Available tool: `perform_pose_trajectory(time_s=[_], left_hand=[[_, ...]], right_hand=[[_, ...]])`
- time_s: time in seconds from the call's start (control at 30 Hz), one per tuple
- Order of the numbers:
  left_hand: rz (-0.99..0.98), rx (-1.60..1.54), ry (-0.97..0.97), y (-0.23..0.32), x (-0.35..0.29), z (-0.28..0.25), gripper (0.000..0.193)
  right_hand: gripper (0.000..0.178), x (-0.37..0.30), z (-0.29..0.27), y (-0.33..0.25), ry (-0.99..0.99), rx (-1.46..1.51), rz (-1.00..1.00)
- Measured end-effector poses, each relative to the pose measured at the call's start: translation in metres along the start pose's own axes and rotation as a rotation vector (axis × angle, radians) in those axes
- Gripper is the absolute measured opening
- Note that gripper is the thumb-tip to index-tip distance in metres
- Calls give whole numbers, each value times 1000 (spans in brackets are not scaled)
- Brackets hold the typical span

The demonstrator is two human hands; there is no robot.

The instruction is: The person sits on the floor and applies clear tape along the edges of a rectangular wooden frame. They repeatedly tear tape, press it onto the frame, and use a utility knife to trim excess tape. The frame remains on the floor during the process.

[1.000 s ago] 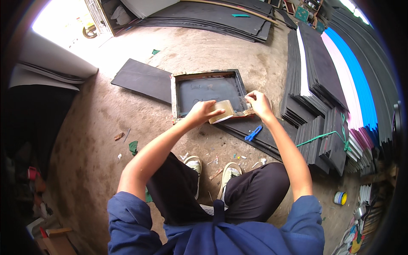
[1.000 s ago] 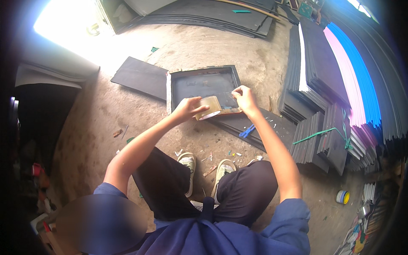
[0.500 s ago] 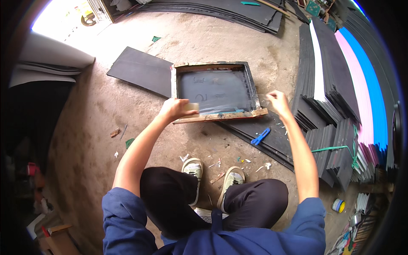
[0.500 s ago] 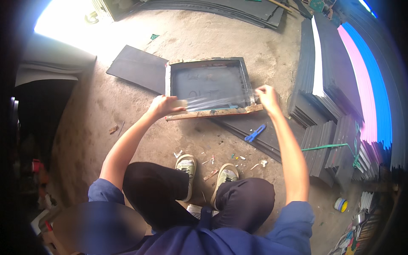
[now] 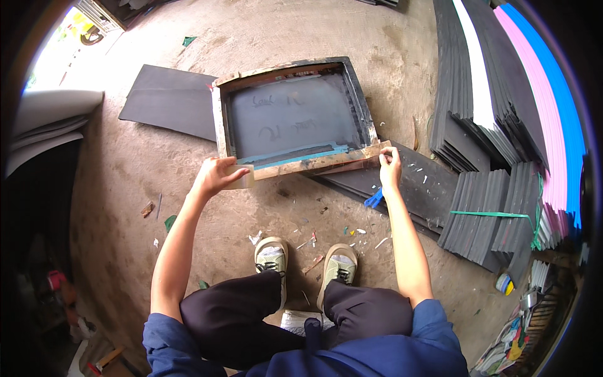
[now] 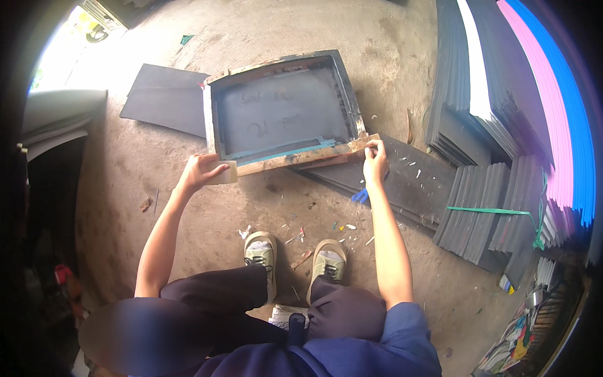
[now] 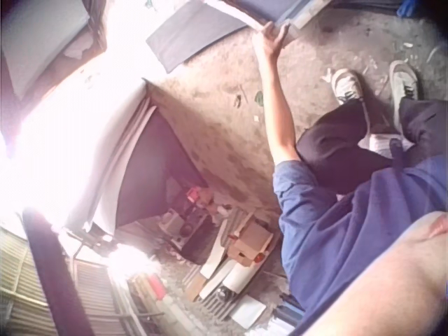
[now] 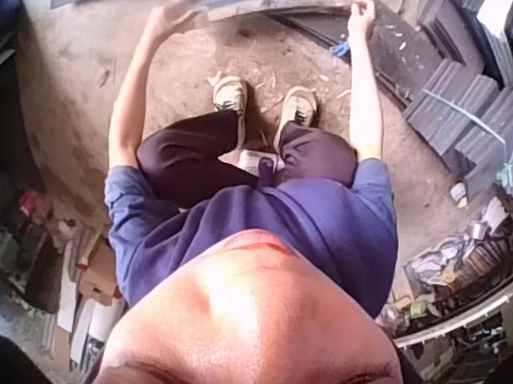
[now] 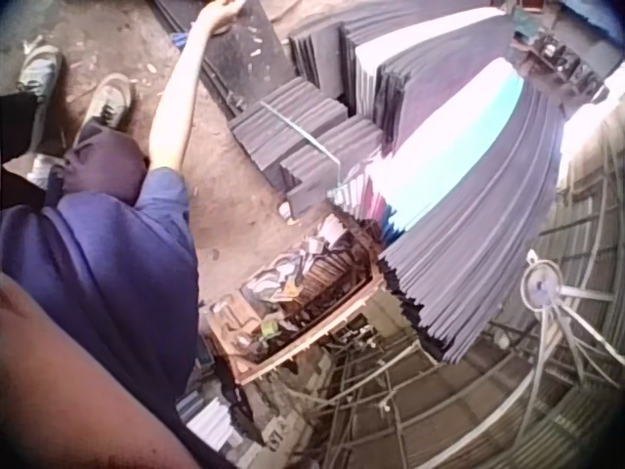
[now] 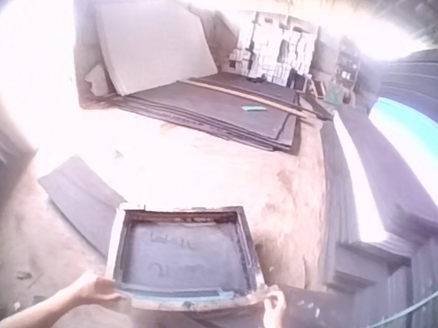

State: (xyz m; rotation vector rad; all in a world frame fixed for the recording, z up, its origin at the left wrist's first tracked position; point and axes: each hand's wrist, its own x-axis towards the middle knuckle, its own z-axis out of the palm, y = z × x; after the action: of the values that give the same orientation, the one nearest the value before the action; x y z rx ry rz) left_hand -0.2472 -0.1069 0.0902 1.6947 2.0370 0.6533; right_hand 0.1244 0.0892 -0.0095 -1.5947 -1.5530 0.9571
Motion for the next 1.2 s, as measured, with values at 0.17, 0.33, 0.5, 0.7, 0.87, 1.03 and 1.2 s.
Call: perform_pose_trajectory(time_s=[0.17,0.33,0.5,0.7,0.87,1.03,1.2], left_hand=[[-72,38,-18,-14,-12,-10,47],[-107,66,-14,-22,-18,-18,47],[-72,87,-13,-16,-15,-11,48],[-97,94,-47,-11,-12,-10,50],[-93,52,-73,-17,-11,-7,51],[-101,-153,37,-35,-30,-16,51],[-94,415,-18,-42,-21,-17,48]], right_hand=[[37,-8,13,-19,11,-35,-76],[58,-14,27,3,-29,128,64],[53,-8,38,18,44,14,157],[54,-8,41,18,80,-47,179],[58,-3,45,21,109,-25,268],[61,-4,57,17,198,-196,332],[65,9,45,31,192,-230,287]])
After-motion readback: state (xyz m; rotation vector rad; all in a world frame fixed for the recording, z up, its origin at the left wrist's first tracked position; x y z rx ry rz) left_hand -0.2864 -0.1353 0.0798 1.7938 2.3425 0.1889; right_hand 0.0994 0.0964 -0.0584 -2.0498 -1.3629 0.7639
